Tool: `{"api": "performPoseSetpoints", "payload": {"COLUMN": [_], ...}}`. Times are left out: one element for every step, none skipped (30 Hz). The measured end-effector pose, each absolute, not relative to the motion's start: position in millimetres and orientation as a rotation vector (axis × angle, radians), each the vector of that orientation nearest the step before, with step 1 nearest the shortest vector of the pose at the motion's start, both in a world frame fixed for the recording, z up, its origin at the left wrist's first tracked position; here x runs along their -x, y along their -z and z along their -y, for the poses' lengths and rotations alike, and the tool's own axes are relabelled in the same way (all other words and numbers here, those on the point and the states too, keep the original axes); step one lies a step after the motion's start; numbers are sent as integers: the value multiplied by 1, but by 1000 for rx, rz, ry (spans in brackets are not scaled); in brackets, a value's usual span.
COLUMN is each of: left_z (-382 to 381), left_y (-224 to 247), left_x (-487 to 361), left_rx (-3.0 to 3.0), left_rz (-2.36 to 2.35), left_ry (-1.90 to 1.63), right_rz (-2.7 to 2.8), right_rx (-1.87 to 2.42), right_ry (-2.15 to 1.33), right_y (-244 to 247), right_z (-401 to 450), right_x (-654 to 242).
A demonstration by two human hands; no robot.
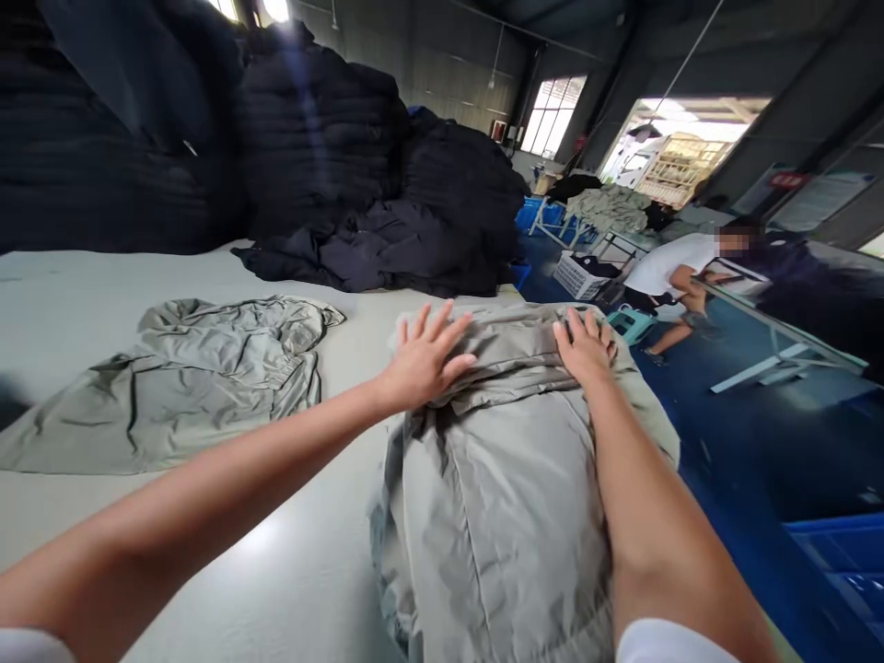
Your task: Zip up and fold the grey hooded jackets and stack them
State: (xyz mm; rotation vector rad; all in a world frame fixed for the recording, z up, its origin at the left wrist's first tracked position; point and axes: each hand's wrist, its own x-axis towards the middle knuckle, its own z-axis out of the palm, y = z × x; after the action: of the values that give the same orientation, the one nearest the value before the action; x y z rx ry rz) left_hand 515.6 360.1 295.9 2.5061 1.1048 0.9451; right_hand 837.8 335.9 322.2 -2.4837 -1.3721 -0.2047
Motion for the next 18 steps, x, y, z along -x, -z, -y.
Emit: {"api": "performPoseSetpoints", "payload": {"left_z": [-363, -368, -374, -381, -387, -393, -396, -399, -400, -400, -400, -399, -398, -396, -394, -393, -390, -388], "left_y": [-292, -285, -276, -265, -254, -244, -234, -227, -222, -220, -220, -221, -223, -226, -228, -230, -230, -229], "left_x": [-527, -538, -547, -554, -559, -561, -563, -563, -563, -563, -562, -562, -561, -559, -555, -549, -540, -529], "left_rx": [-2603, -2667, -2699, -2707, -2703, -2700, -2701, -2703, -2702, -2699, -2693, -2685, -2676, -2669, -2672, -2685, -2707, -2730], "left_rz": [-1097, -1106, -1128, -1156, -1182, -1201, -1210, -1212, -1210, -1209, -1209, -1208, -1206, -1199, -1177, -1135, -1070, -993], "left_ry": [-842, -724, -609, -511, -445, -418, -422, -439, -461, -482, -499, -508, -515, -525, -538, -554, -576, -604], "right_rz": [1354, 1346, 1342, 1334, 1327, 1323, 1327, 1329, 1330, 1333, 1335, 1337, 1338, 1342, 1356, 1385, 1431, 1510], "right_rx": [2471, 2460, 2454, 2456, 2461, 2466, 2467, 2469, 2473, 2477, 2485, 2497, 2517, 2544, 2573, 2596, 2607, 2585], "right_ry": [192, 172, 150, 131, 121, 120, 128, 138, 146, 149, 150, 147, 143, 131, 109, 85, 58, 42], "right_y": [-307, -294, -281, -270, -260, -251, -244, -239, -236, -235, -235, -237, -240, -245, -250, -256, -262, -268], "right_z": [-343, -350, -355, -360, -364, -367, -369, -370, -371, -371, -370, -369, -368, -367, -366, -366, -366, -367], "right_x": [-843, -846, -850, -852, -854, -855, -856, -856, -855, -854, -852, -851, -850, -850, -851, -855, -860, -866]}}
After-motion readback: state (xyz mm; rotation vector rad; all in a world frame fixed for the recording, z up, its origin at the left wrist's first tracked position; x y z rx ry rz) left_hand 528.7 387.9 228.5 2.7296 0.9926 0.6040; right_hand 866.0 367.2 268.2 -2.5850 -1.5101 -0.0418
